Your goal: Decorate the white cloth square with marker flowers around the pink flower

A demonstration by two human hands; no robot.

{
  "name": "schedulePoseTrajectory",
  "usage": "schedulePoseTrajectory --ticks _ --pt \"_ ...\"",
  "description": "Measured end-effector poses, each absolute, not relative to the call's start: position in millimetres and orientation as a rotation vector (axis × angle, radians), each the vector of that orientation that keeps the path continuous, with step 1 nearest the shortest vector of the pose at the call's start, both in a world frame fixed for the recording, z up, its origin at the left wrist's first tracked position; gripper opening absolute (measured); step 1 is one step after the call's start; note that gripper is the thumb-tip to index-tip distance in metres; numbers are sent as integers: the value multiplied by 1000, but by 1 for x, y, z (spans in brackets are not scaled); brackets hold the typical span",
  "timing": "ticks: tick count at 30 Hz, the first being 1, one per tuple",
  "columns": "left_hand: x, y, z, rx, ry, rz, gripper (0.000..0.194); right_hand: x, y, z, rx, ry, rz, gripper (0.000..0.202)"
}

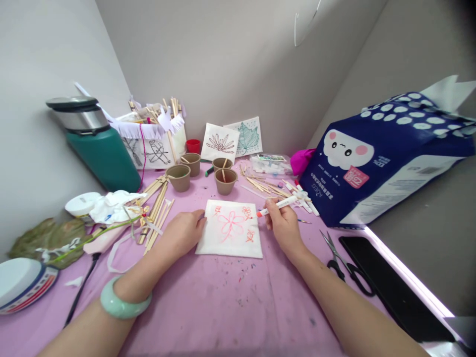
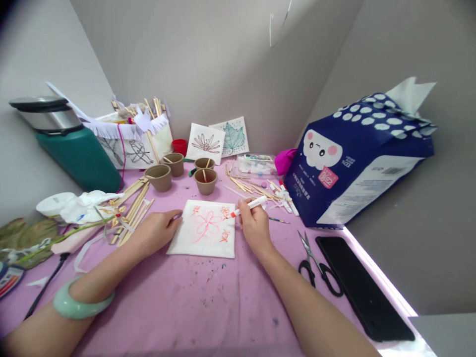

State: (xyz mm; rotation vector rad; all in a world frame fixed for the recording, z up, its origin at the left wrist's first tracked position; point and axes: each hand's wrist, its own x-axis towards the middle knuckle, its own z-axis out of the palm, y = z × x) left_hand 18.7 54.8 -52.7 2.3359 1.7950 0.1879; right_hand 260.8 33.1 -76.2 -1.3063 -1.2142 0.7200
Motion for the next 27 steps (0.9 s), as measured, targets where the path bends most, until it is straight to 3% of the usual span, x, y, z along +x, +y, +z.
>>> schedulePoseTrajectory --ticks 10,20,27 --pt "18 53 -49 2268 1697 269 32 276 36 -60 -1199 -1340 1203 36" --pt "20 51 -48 2261 1611 296 29 263 37 -62 -1267 -1398 757 35" --pt "19 50 -52 2276 1606 309 33 208 48 -40 -1195 -1735 807 22"
